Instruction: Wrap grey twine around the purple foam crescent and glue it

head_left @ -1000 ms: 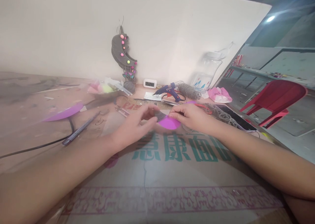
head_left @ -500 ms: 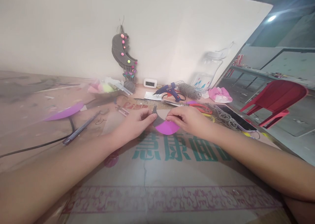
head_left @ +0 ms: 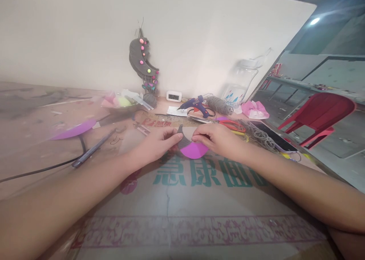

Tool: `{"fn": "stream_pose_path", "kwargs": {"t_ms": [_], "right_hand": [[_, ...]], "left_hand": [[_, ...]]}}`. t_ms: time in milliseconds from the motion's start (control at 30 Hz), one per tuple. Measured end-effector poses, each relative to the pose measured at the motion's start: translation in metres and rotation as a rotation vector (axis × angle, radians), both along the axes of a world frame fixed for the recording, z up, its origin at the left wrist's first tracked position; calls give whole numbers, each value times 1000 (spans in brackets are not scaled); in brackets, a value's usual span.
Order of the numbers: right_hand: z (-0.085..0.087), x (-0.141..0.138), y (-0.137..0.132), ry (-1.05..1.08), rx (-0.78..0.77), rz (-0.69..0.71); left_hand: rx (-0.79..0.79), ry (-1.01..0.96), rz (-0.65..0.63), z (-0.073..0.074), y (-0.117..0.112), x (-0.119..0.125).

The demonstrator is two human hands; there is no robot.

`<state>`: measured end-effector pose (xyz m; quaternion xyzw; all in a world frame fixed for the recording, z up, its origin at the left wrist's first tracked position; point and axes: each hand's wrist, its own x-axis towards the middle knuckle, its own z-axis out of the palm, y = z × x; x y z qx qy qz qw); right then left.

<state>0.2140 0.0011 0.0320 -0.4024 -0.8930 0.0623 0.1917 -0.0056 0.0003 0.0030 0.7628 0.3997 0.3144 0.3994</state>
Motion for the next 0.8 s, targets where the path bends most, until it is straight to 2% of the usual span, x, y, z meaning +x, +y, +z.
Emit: {"fn": "stream_pose_path", "kwargs": {"t_ms": [133, 233, 333, 433, 533, 633, 800], "right_hand": [[3, 5, 7, 13, -37, 12], [14, 11, 11, -18, -81, 19], [27, 21, 16, -51, -139, -37], [33, 36, 25, -77, -202, -49], [35, 52, 37, -92, -241, -53], [35, 62, 45, -109, -204, -108], [24, 58, 44, -148, -183, -204]], "left_hand": [[-45, -42, -33, 1, 0, 0], [-68, -60, -56, 1, 2, -1], [-83, -72, -86, -1, 4, -1], [-99, -72, -97, -1, 5, -2], [-108, -73, -99, 0, 5, -2], [-123, -83, -117, 0, 4, -2], [-165, -123, -128, -2, 6, -3]]}}
